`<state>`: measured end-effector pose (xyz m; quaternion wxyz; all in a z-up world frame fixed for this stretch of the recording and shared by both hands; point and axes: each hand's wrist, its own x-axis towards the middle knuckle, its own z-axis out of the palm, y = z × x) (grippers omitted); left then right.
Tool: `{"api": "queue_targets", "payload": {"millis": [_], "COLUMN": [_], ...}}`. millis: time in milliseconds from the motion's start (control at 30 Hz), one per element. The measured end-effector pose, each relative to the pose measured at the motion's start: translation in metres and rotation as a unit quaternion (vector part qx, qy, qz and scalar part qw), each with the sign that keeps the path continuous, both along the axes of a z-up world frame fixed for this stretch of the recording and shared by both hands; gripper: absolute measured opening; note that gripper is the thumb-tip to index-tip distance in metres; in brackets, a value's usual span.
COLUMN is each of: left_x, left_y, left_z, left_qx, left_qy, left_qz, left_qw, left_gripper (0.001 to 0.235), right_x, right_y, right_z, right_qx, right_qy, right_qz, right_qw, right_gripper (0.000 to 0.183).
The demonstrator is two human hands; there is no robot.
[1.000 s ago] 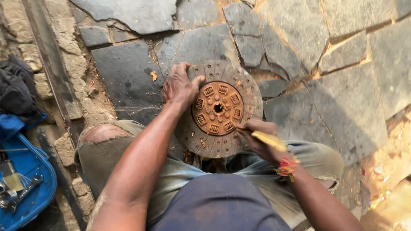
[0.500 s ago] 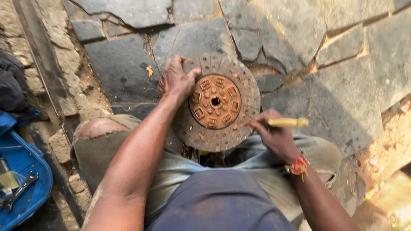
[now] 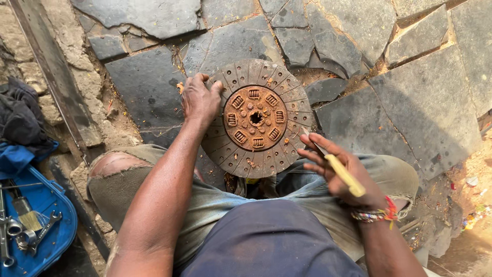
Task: The person sits on a stone floor and uses a yellow-handled brush to scrub a rusty, circular metal part. They hold the part steady with their left hand while vigorously brushing the surface and crevices with their right hand to remove rust and debris.
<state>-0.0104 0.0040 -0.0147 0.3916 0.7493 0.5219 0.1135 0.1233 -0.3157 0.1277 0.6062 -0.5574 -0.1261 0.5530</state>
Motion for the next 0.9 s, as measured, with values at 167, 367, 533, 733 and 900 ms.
{"api": "queue_targets", "payload": {"millis": [167,367,533,733,900], "left_x": [0.004,0.003,0.005,0.004,0.006], "left_y": [0.001,-0.005,-0.002,-0.002,-0.003], "left_z": [0.003,0.014,0.016,0.02,0.024], "left_qx": [0.023,0.034,-0.004,-0.025,-0.022], "left_qy": [0.008,0.012,0.034,0.021,0.011], "left_qz": [-0.015,-0.064,-0.069,-0.065,-0.067], "left_qw": [1.0,0.997,0.997,0.997,0.997], "left_gripper": [0.052,0.067,0.073,0.084,0.104], "right_x": [-0.013,0.001,0.022,0.031,0.029], "right_y": [-0.009,-0.013,0.02,0.032,0.042], "right_z": [0.015,-0.046,-0.044,-0.049,-0.049], "right_qx": [0.203,-0.091,-0.272,-0.209,-0.175], "right_qy": [0.141,-0.022,-0.345,-0.655,-0.702], "right_qz": [0.085,-0.035,0.171,0.252,0.202], "right_qw": [0.965,0.995,0.882,0.681,0.66], "right_gripper": [0.092,0.046,0.038,0.01,0.025]}}
